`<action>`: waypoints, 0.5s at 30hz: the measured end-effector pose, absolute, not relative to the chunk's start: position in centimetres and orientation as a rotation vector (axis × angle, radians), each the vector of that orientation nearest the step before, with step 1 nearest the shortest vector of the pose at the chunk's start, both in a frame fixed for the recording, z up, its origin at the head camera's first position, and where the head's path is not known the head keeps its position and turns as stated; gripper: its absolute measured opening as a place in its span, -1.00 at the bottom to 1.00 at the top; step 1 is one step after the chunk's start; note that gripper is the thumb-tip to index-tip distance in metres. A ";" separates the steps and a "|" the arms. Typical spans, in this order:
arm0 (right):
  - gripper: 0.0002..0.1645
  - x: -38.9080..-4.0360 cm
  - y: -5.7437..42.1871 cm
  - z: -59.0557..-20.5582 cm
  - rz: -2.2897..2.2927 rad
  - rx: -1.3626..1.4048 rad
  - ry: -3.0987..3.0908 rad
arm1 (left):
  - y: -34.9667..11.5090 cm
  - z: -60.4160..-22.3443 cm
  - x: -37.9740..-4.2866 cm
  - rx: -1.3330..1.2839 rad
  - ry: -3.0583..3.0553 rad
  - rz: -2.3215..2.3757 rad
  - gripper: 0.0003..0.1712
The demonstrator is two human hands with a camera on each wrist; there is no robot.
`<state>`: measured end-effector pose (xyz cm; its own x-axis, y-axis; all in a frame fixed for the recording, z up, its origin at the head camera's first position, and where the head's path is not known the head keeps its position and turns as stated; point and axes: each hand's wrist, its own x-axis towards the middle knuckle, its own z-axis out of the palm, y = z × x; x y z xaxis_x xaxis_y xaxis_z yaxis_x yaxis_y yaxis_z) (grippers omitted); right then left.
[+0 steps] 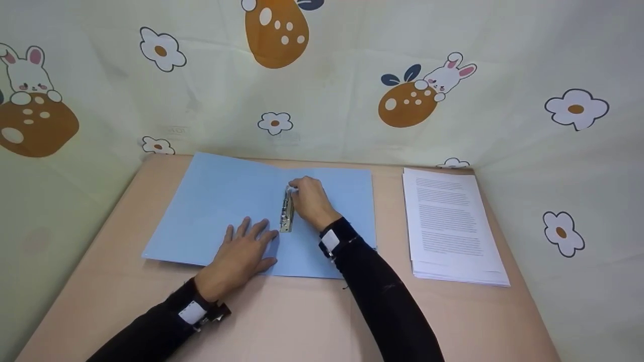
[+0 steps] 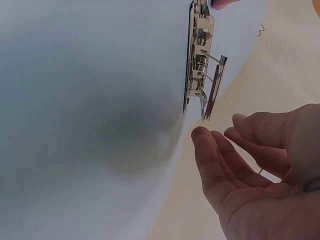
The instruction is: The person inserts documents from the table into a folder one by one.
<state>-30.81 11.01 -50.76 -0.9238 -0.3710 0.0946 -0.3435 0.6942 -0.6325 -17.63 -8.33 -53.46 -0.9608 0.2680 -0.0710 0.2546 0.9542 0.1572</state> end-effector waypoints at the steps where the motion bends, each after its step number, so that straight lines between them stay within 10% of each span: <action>1: -0.57 -30.8 11.1 -50.7 -1.048 -0.597 2.854 | -8.4 -53.5 -17.6 0.408 3.015 0.220 -0.21; 15: -0.61 -29.8 13.5 -50.2 -1.065 -0.583 2.891 | -8.5 -53.5 -17.4 0.429 3.006 0.234 -0.20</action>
<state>-29.85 13.51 -50.16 -0.9309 -0.3447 0.1209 -0.3408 0.7003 -0.6272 -17.43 -8.54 -53.51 -0.9558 0.2848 -0.0730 0.2701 0.9486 0.1647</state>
